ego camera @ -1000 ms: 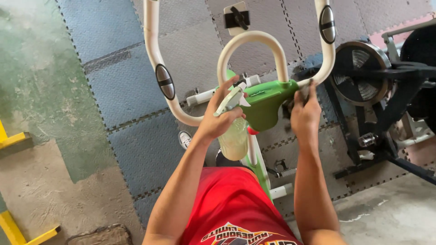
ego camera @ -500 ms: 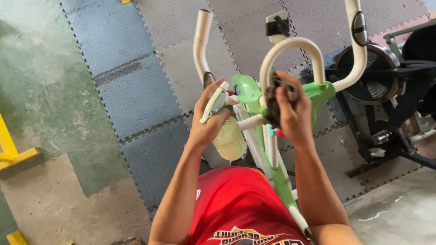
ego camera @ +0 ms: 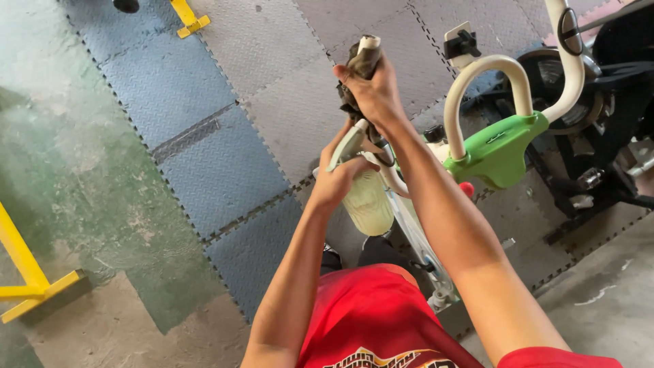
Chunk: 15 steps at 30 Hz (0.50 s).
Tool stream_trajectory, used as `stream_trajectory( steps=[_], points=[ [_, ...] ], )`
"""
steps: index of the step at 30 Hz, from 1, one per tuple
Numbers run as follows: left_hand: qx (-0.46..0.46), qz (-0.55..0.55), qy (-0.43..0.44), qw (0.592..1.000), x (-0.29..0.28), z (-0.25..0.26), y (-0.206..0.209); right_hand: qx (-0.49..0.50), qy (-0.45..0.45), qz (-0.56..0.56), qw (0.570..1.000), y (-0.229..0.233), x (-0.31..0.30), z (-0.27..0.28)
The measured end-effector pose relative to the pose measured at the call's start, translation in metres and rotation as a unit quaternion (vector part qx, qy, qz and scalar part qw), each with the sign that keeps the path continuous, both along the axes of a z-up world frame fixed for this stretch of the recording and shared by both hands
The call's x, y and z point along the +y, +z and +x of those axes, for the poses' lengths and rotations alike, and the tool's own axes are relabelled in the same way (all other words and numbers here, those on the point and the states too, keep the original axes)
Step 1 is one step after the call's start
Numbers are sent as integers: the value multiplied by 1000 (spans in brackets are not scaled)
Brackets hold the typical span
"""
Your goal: Cleaning and wiping down various gym machines using a spray bottle and cloth.
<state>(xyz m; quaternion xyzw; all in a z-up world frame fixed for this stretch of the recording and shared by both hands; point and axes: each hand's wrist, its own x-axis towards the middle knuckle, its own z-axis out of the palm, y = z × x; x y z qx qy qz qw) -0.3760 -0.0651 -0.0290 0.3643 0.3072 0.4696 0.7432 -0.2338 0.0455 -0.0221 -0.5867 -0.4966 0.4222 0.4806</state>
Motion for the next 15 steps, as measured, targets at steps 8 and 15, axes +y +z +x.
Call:
stream_trajectory(
  steps=[8,15],
  points=[
    [66,-20,-77,995,14,-19,31,169,84,-151,970,18,5,18],
    [108,-42,-161,980,36,-38,39,362,342,-126,858,12,13,28]
  ],
)
